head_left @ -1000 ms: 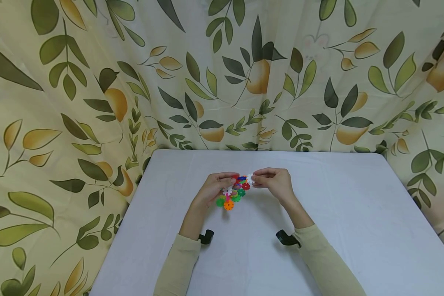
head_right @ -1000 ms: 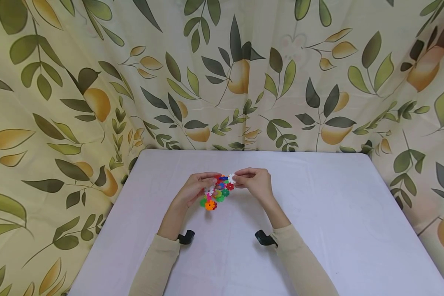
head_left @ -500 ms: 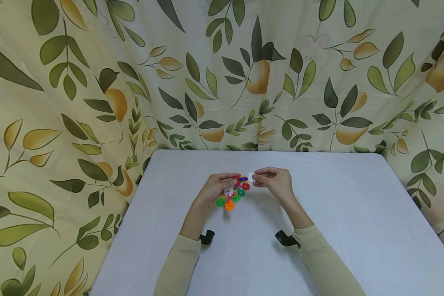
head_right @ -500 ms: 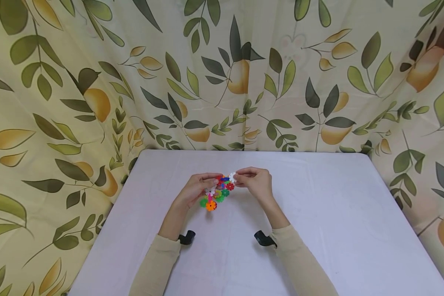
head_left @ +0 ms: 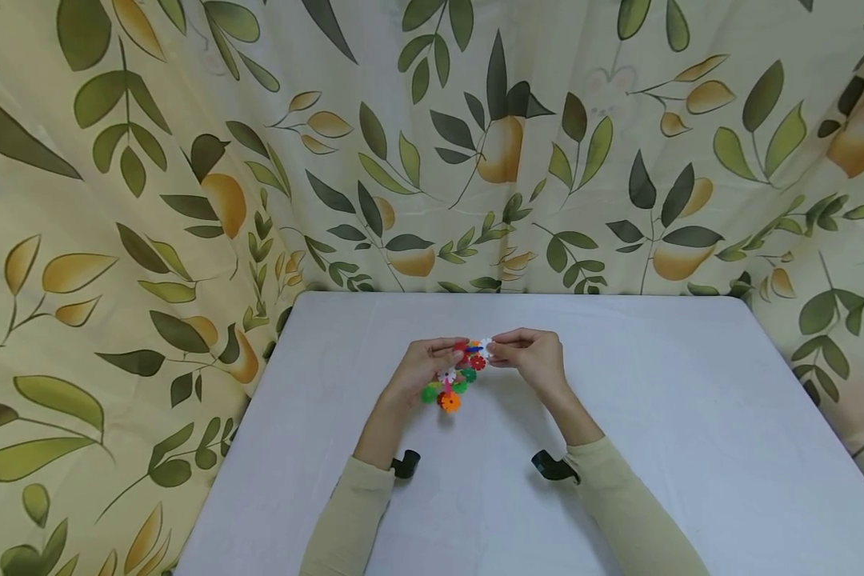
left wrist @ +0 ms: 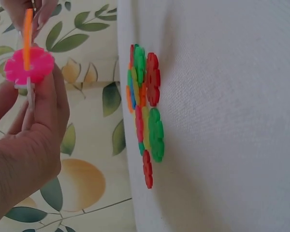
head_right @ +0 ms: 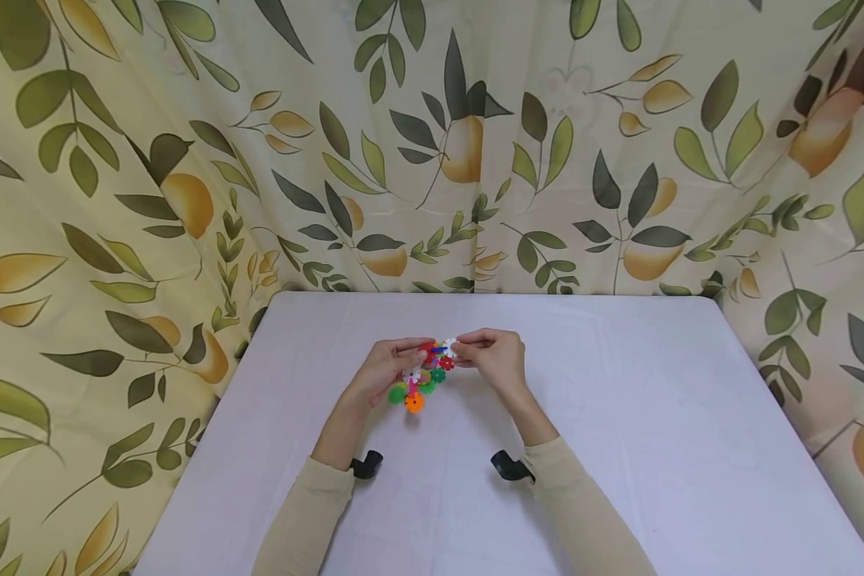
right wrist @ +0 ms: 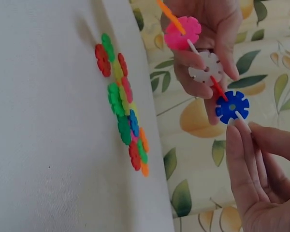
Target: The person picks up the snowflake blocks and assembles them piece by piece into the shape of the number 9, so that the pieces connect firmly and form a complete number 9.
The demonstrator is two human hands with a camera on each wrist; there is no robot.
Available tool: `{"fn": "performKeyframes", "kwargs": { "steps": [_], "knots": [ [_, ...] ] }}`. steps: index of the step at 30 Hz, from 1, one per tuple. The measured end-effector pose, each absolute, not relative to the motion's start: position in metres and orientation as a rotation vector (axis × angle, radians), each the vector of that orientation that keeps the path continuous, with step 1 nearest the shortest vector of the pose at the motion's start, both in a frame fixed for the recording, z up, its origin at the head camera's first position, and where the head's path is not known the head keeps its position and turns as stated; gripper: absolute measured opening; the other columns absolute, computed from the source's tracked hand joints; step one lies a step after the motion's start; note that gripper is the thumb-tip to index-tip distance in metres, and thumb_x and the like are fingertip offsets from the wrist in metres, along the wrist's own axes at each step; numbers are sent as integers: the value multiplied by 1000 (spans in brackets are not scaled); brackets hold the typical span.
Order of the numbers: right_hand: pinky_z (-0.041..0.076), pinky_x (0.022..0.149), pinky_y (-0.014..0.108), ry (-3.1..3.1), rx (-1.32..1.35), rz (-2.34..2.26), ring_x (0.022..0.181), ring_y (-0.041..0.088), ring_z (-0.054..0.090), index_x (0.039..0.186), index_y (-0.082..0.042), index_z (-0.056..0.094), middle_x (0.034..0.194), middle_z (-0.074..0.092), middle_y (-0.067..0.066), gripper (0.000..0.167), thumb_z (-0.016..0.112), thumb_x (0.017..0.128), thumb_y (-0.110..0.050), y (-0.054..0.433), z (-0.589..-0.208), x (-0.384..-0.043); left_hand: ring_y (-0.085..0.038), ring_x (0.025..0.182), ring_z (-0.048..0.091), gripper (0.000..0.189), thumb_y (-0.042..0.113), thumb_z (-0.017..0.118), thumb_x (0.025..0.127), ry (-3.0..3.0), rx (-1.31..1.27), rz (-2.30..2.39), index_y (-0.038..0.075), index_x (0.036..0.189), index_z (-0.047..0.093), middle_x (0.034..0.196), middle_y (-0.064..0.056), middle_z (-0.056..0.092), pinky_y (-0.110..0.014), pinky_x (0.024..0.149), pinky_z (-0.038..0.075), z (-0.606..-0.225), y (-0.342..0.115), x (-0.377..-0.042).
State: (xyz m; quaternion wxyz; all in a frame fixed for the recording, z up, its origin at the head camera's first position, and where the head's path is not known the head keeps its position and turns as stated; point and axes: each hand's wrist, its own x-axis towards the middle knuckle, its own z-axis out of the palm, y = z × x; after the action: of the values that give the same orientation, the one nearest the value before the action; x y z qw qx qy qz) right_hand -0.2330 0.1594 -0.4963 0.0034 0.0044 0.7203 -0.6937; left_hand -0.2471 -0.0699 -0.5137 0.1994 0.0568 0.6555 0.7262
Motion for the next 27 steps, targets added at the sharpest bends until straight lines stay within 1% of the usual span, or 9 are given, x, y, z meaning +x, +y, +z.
{"fn": "performKeyframes", "kwargs": {
  "steps": [5,7,9,12,15,18,22,24,27],
  "knots": [
    [62,75,35,2239,-33,-2173,80,25,79,108,10,74,99,78,17,26,82,91,-9,159,-499,-235,-43,111,66,28,12,65,104,1814,185,2036,7,130,71,126,-16,71,-26,77,60,-515,-70,-249],
    [62,76,35,2251,-61,-2141,82,26,79,110,9,74,101,78,18,29,81,93,-13,159,-501,-236,-42,110,65,28,9,63,104,1813,185,2029,6,131,70,125,-15,71,-29,81,60,-516,-71,-249],
    [62,77,35,2258,-78,-2125,85,27,79,111,9,74,102,77,21,31,79,95,-16,158,-503,-238,-48,114,64,29,7,60,105,1814,180,2026,5,133,69,125,-14,71,-33,87,60,-515,-73,-250],
    [62,78,37,2273,-83,-2113,89,31,78,115,9,74,105,76,24,33,74,99,-20,158,-505,-239,-55,113,61,33,2,54,106,1803,169,2033,5,137,66,127,-16,70,-41,95,58,-513,-76,-251],
    [62,78,39,2344,-51,-2065,91,35,77,115,7,74,104,76,24,30,72,101,-19,157,-508,-241,-52,116,60,37,-1,49,107,1788,160,2039,6,141,63,132,-17,66,-50,103,52,-513,-78,-252],
    [63,77,38,2515,-39,-1899,89,34,77,110,2,77,99,78,18,23,74,99,-18,155,-513,-244,-50,125,56,41,-3,45,107,1763,159,2037,7,144,60,138,-15,60,-53,106,47,-511,-80,-252],
    [59,70,33,2731,-73,-1538,84,26,74,108,-5,79,96,78,9,21,76,97,-22,152,-523,-249,-53,129,52,47,-3,45,107,1748,170,2018,14,148,58,139,-14,56,-49,103,52,-510,-83,-252],
    [55,69,33,2768,-80,-1390,84,23,70,111,-6,79,97,77,7,25,77,95,-26,150,-528,-252,-53,128,53,50,-4,45,106,1741,182,2006,19,148,59,138,-16,56,-44,98,56,-511,-83,-252],
    [55,72,36,2764,-85,-1271,85,22,68,113,-3,77,98,76,7,32,80,93,-28,147,-533,-254,-52,125,54,54,-4,44,106,1731,210,1989,26,148,59,138,-18,54,-33,88,59,-513,-84,-253]
  ]
}}
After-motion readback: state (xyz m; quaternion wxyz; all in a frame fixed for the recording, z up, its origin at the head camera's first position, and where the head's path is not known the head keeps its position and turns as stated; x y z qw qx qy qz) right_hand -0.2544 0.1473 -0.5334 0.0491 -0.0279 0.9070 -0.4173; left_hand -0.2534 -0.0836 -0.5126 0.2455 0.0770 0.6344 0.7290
